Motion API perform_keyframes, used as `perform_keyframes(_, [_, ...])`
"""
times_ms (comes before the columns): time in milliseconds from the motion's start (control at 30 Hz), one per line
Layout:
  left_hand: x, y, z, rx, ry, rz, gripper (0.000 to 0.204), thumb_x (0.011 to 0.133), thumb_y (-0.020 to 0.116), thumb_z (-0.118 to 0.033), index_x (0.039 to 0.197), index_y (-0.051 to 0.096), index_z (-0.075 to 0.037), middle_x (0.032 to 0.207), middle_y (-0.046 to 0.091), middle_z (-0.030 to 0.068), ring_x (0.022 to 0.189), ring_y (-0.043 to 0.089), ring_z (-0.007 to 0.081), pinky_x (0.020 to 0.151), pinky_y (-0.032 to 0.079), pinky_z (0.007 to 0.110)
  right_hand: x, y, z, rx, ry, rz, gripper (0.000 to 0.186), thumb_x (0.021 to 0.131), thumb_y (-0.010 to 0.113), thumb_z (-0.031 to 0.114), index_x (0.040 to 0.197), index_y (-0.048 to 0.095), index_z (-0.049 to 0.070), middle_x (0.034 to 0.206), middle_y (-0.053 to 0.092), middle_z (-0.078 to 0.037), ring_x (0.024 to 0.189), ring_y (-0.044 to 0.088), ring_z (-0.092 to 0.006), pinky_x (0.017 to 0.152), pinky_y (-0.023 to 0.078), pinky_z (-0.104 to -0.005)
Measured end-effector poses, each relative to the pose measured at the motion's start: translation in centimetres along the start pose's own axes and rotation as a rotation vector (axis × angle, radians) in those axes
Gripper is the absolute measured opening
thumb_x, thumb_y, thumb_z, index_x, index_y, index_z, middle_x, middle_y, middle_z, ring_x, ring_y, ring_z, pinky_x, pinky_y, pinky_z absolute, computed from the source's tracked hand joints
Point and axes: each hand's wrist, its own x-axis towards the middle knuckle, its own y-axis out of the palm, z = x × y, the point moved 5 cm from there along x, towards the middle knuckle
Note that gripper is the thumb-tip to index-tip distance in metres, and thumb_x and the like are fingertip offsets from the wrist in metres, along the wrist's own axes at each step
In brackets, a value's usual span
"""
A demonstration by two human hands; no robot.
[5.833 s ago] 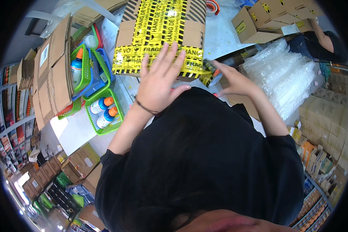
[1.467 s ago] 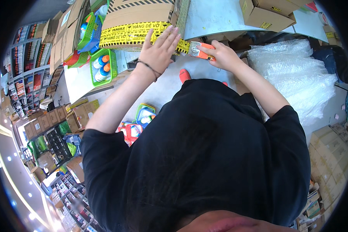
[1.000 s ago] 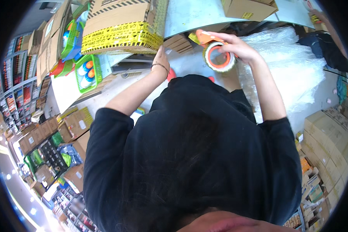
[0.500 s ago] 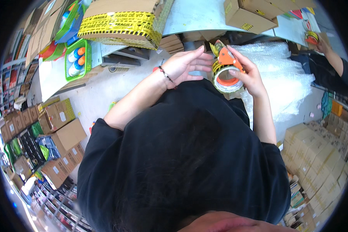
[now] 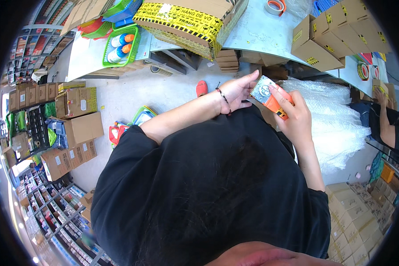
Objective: The person uses a handheld tape dispenser to apply yellow fragile tape across the seams of a cardboard box. They rotate the box to seal multiple edges and then affix a white shipping label to the top surface.
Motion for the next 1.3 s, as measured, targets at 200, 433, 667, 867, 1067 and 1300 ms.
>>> perform_keyframes(200, [0.0,-0.4,1.4,-0.041,0.041,-0.084,0.054,0.095,0.059,-0.065,0.126,0.067,-0.023,0.126,0.067,-0.0014,0.125,0.051,0.0163,0.115,0.021,0.046,-0.2,0.5,0.1,0.034,0.039,-0.034,0.075,0.067,0.083,0.006,0.136,0.066,0.029,0.092,0.051,-0.007,0.084,0.059,-0.0274,0.073,0.052,-0.0393])
perform_keyframes(433, [1.3,-1.3,2.8,-0.066,0.047,-0.099,0.046,0.099,0.058,-0.058,0.125,0.068,-0.022,0.125,0.069,-0.0012,0.123,0.052,0.0161,0.115,0.018,0.047,-0.4,0.9,-0.3,0.022,0.045,-0.038,0.074,0.068,0.082,0.006,0.136,0.066,0.029,0.091,0.051,-0.007,0.082,0.059,-0.0271,0.072,0.052,-0.0383])
perform_keyframes(667, [1.3,-0.9,3.0,-0.119,0.101,-0.096,0.045,0.103,0.053,-0.050,0.132,0.063,-0.018,0.135,0.065,-0.0002,0.132,0.047,0.0152,0.115,0.019,0.040,-0.4,0.5,-0.5,0.017,0.061,-0.019,0.076,0.067,0.084,0.008,0.137,0.066,0.031,0.092,0.051,-0.006,0.082,0.059,-0.0261,0.072,0.052,-0.0384])
perform_keyframes(867, [1.5,-1.2,3.3,-0.075,0.141,-0.053,0.048,0.103,0.053,-0.047,0.138,0.059,-0.015,0.145,0.058,0.0037,0.138,0.042,0.0180,0.119,0.015,0.042,-1.2,1.5,-1.3,0.147,0.188,-0.002,0.078,0.067,0.084,0.008,0.139,0.064,0.032,0.092,0.051,-0.006,0.084,0.059,-0.0260,0.075,0.053,-0.0377])
perform_keyframes(1067, [1.0,-1.3,1.7,-0.193,0.038,0.070,0.050,0.102,0.053,-0.055,0.132,0.062,-0.015,0.130,0.064,-0.0013,0.124,0.053,0.0152,0.110,0.031,0.043,-1.5,1.0,-0.3,-0.064,-0.199,-0.036,0.078,0.066,0.083,0.008,0.138,0.066,0.032,0.096,0.052,-0.008,0.089,0.060,-0.0284,0.078,0.053,-0.0397])
perform_keyframes(1300, [0.5,-1.4,-0.9,0.013,0.197,-0.124,0.039,0.102,0.059,-0.050,0.116,0.068,-0.015,0.114,0.069,0.0001,0.105,0.063,0.0140,0.100,0.045,0.039,-0.5,0.8,0.7,-0.115,-0.149,-0.039,0.078,0.067,0.082,0.009,0.140,0.064,0.029,0.097,0.051,-0.008,0.088,0.058,-0.0294,0.077,0.052,-0.0406])
